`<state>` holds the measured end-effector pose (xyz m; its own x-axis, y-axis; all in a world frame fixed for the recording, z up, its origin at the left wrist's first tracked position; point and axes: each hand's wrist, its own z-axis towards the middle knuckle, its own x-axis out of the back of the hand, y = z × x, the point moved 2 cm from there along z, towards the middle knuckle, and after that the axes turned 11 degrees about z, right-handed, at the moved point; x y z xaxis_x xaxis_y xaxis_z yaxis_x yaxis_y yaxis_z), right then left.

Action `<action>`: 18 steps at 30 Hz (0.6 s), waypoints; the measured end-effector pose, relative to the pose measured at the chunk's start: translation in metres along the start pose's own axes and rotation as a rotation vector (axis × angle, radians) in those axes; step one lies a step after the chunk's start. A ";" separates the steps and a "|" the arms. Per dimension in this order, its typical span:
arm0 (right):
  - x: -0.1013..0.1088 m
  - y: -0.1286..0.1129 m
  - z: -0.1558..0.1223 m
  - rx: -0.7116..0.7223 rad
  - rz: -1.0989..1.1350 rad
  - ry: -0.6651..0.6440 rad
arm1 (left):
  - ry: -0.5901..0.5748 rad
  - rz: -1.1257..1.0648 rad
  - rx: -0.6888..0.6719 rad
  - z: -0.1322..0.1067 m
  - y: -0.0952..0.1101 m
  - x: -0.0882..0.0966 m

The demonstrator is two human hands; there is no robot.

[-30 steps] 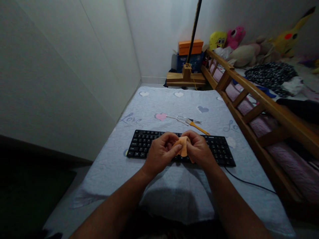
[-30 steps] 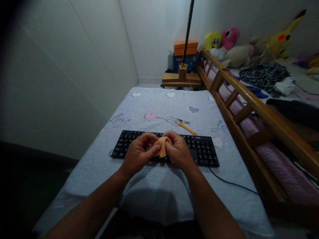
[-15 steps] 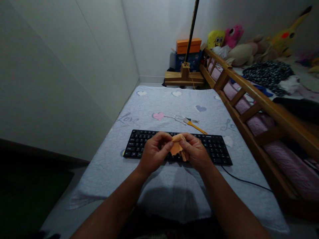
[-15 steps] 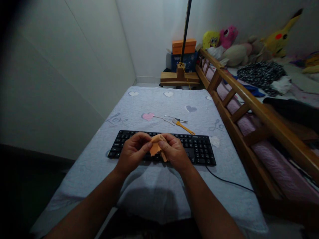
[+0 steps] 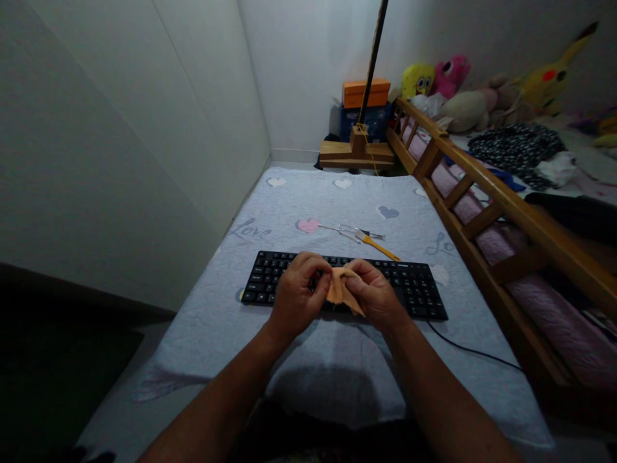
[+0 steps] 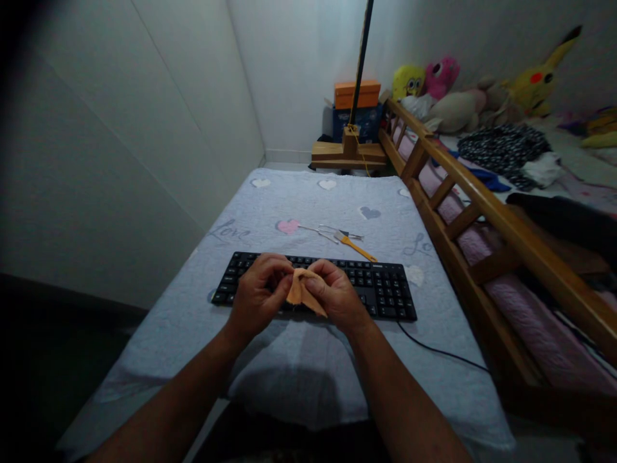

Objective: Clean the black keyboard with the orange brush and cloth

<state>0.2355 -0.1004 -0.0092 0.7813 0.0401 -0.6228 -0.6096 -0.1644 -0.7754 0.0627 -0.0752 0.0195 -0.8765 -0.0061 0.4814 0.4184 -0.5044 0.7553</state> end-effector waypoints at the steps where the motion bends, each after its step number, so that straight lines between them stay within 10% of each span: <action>1: 0.000 0.001 0.000 0.003 0.000 -0.003 | 0.006 0.021 -0.024 -0.001 0.002 0.000; 18: -0.002 0.005 -0.006 0.245 -0.260 -0.056 | 0.013 -0.242 0.227 -0.016 0.001 -0.015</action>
<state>0.2314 -0.1069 -0.0113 0.9101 0.1044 -0.4011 -0.4108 0.0989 -0.9063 0.0725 -0.0891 0.0056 -0.9593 0.0783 0.2714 0.2390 -0.2870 0.9276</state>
